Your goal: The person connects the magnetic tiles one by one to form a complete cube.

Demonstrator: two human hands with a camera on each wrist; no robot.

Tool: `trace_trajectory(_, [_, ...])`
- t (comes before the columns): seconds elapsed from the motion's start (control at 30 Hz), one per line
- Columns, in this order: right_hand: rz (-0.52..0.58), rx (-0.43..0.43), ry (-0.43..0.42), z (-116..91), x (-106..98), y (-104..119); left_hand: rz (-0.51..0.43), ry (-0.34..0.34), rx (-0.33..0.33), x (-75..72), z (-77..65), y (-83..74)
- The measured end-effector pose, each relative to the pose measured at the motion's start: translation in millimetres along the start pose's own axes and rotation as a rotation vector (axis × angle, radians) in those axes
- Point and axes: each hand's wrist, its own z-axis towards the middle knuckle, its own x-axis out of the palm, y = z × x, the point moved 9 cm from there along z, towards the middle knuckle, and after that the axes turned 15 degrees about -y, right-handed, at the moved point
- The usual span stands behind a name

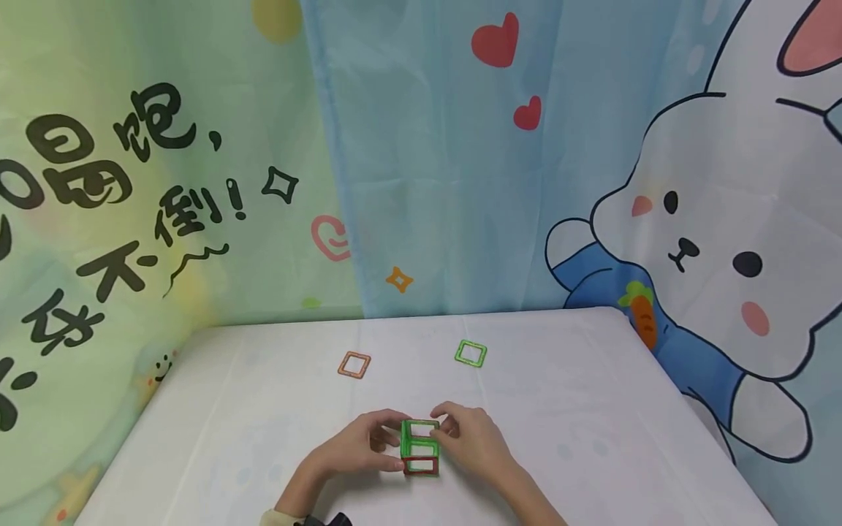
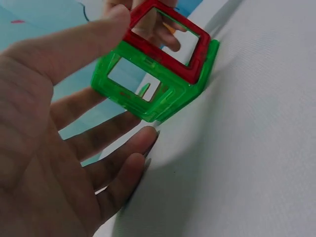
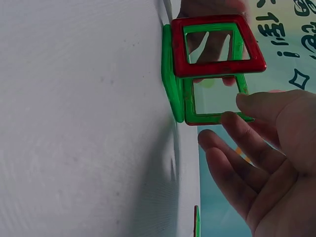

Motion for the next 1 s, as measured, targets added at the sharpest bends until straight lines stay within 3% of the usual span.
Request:
trace_trajectory(0.23, [0.051, 0.027, 0.046, 2, -7, 2, 0.012, -0.031, 0.004, -0.6, 5.1, 4.2])
trace_trajectory(0.53, [0.153, 0.048, 0.281, -5, 6, 2, 0.023, -0.044, 0.013, -0.3, 4.0, 8.1])
trace_trajectory(0.77, [0.159, 0.044, 0.313, -9, 10, 0, 0.049, -0.021, 0.044, 1.7, 0.0, 4.6])
trace_trajectory(1.0, [0.159, 0.057, 0.329, -9, 8, 2, 0.036, -0.017, 0.020, 1.5, 1.2, 4.4])
